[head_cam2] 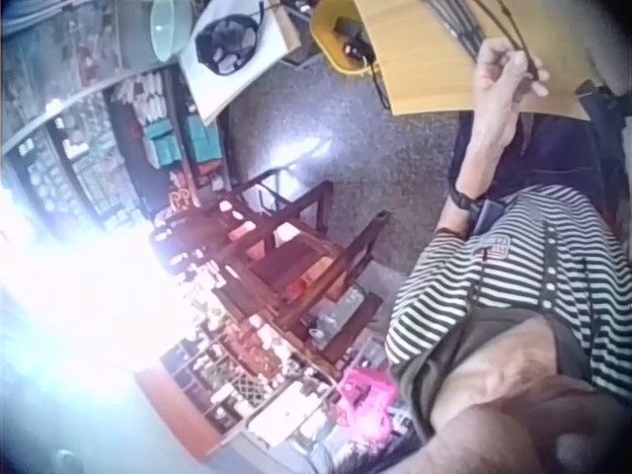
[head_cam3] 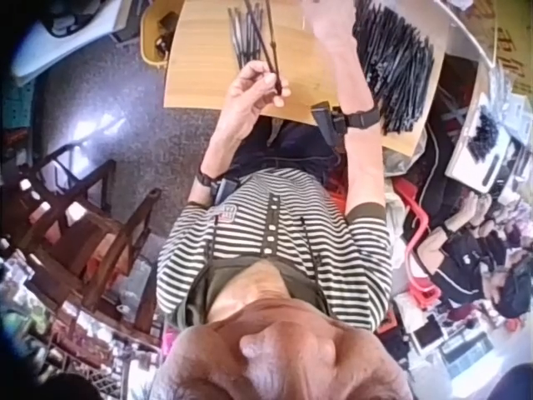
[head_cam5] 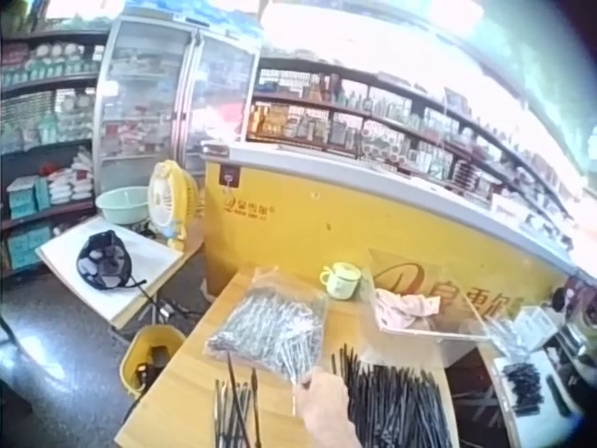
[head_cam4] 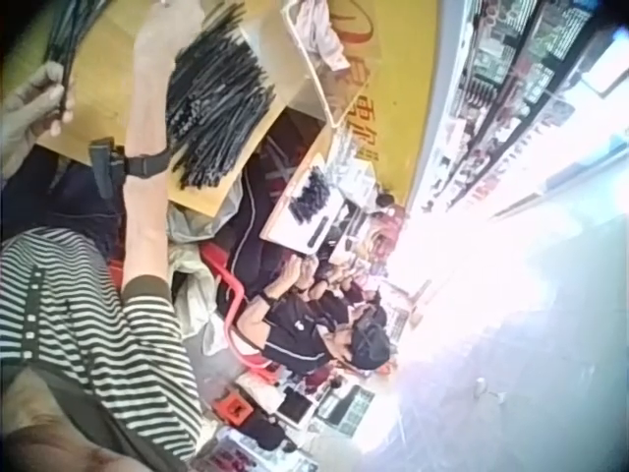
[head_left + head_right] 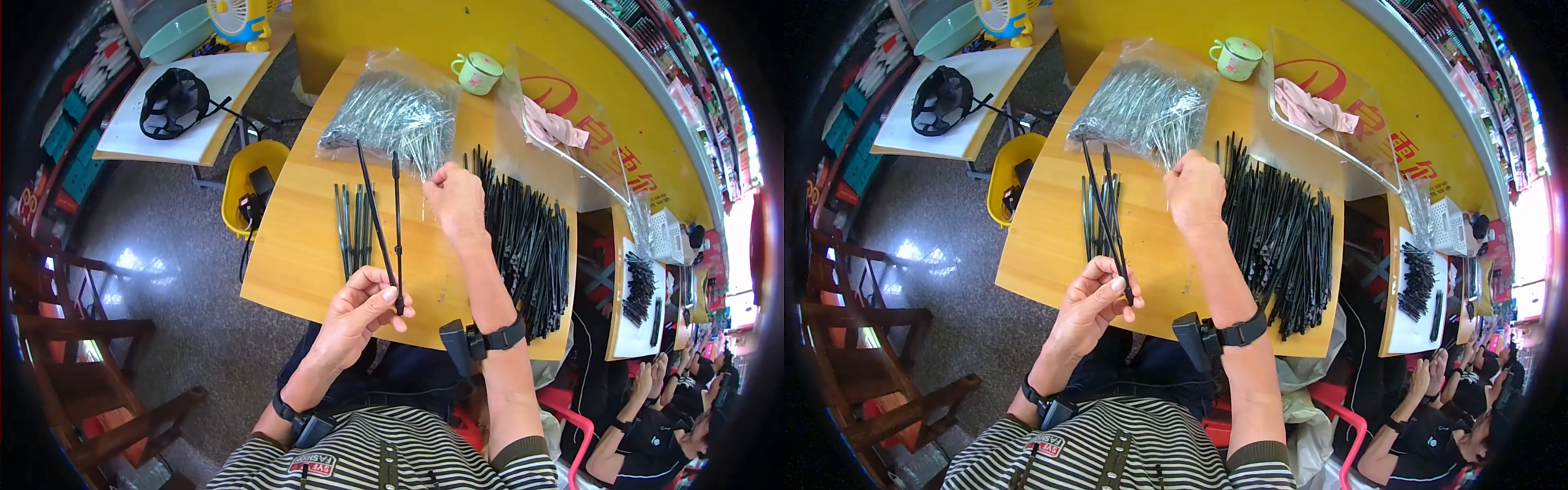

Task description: Threading thin white wires through black plastic ties and organizing them into groups.

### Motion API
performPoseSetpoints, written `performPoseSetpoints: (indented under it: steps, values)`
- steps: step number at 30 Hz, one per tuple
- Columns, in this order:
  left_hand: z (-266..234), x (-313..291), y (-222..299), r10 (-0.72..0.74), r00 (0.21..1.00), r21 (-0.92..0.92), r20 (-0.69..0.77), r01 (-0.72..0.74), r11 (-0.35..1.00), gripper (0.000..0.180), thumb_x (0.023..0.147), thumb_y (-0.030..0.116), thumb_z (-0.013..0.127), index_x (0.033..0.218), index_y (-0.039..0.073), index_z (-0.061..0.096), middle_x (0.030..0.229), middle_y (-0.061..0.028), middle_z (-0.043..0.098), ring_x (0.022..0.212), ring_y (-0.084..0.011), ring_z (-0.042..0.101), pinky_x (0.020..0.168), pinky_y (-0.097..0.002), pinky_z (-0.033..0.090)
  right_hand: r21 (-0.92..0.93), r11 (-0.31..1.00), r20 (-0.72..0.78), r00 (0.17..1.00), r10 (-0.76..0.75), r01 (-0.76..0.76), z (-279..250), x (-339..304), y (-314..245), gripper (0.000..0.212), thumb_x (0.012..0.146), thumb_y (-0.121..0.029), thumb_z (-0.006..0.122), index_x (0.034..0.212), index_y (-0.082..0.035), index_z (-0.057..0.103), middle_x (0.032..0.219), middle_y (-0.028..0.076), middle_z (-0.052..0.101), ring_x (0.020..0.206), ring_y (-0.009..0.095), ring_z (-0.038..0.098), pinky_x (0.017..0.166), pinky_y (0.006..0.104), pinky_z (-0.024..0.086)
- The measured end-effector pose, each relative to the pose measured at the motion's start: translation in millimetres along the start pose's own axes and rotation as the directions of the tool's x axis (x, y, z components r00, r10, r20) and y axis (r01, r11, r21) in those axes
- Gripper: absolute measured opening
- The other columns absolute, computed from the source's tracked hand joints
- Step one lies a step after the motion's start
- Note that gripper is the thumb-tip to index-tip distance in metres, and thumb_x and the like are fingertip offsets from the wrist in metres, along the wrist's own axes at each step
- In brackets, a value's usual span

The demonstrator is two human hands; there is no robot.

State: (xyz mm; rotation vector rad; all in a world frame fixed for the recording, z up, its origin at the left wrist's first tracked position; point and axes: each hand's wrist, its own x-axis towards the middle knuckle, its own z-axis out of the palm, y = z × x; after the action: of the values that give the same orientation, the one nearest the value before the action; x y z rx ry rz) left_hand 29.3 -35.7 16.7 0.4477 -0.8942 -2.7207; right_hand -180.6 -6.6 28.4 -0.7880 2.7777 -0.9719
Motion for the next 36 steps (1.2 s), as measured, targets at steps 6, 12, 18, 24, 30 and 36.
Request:
performPoseSetpoints:
  steps: [6, 12, 18, 24, 30, 36]
  values:
    - [0, 2, -2, -0.025, 1.000, 0.012, 0.010, 0.025, 1.000, 0.009, 0.089, 0.011, 0.052, 0.096, 0.006, 0.049, 0.086, -0.0089, 0.059, 0.077, -0.0163, 0.060, 0.058, -0.0235, 0.051, 0.168, 0.983, 0.077, 0.995, 0.059, -0.071, -7, 7, 11, 0.017, 0.073, -0.017, 0.062, 0.078, 0.000, 0.062, 0.066, 0.014, 0.062, 0.064, 0.027, 0.061, 0.063, 0.0344, 0.047]
    - [-2, 1, -1, -0.024, 1.000, 0.028, 0.000, 0.024, 0.999, 0.010, 0.090, 0.012, 0.052, 0.097, 0.006, 0.049, 0.086, -0.0088, 0.059, 0.077, -0.0159, 0.060, 0.059, -0.0231, 0.050, -0.044, 0.998, -0.041, 0.999, 0.033, -0.035, 1, 9, -9, 0.023, 0.074, -0.023, 0.062, 0.074, -0.001, 0.065, 0.072, 0.017, 0.063, 0.070, 0.033, 0.061, 0.066, 0.0390, 0.047]
    - [-1, 1, -2, -0.021, 1.000, 0.043, 0.008, 0.020, 0.999, 0.009, 0.090, 0.011, 0.051, 0.097, 0.006, 0.049, 0.086, -0.0084, 0.059, 0.078, -0.0156, 0.060, 0.059, -0.0232, 0.050, 0.098, 0.994, 0.057, 0.997, 0.052, -0.057, 8, 33, 11, 0.019, 0.069, -0.020, 0.062, 0.072, -0.001, 0.065, 0.071, 0.018, 0.063, 0.064, 0.032, 0.060, 0.062, 0.0385, 0.047]
    - [-5, -1, -2, -0.003, 1.000, 0.023, 0.009, 0.003, 1.000, 0.009, 0.090, 0.011, 0.050, 0.097, 0.006, 0.049, 0.086, -0.0084, 0.059, 0.079, -0.0157, 0.060, 0.060, -0.0232, 0.050, 0.357, 0.913, 0.245, 0.963, 0.114, -0.199, -6, 29, 18, 0.018, 0.067, -0.019, 0.059, 0.068, -0.001, 0.059, 0.060, 0.006, 0.058, 0.054, 0.016, 0.052, 0.054, 0.0293, 0.041]
    - [-7, 1, -2, -0.016, 0.998, 0.010, 0.056, 0.016, 1.000, 0.011, 0.090, 0.011, 0.051, 0.100, 0.005, 0.049, 0.089, -0.0096, 0.059, 0.082, -0.0164, 0.061, 0.065, -0.0253, 0.052, 0.259, 0.956, 0.213, 0.973, 0.084, -0.139, -23, 22, 9, 0.013, 0.073, -0.016, 0.059, 0.070, -0.004, 0.055, 0.061, 0.000, 0.053, 0.050, 0.007, 0.041, 0.045, 0.0215, 0.033]
    - [-10, 1, -3, -0.029, 0.998, -0.017, 0.058, 0.030, 0.999, 0.012, 0.089, 0.009, 0.052, 0.100, 0.005, 0.049, 0.090, -0.0102, 0.059, 0.082, -0.0162, 0.061, 0.065, -0.0254, 0.052, 0.336, 0.911, 0.377, 0.920, 0.103, -0.240, -25, 6, 20, 0.014, 0.077, -0.016, 0.055, 0.072, -0.003, 0.053, 0.062, 0.002, 0.055, 0.051, 0.006, 0.044, 0.044, 0.0199, 0.034]
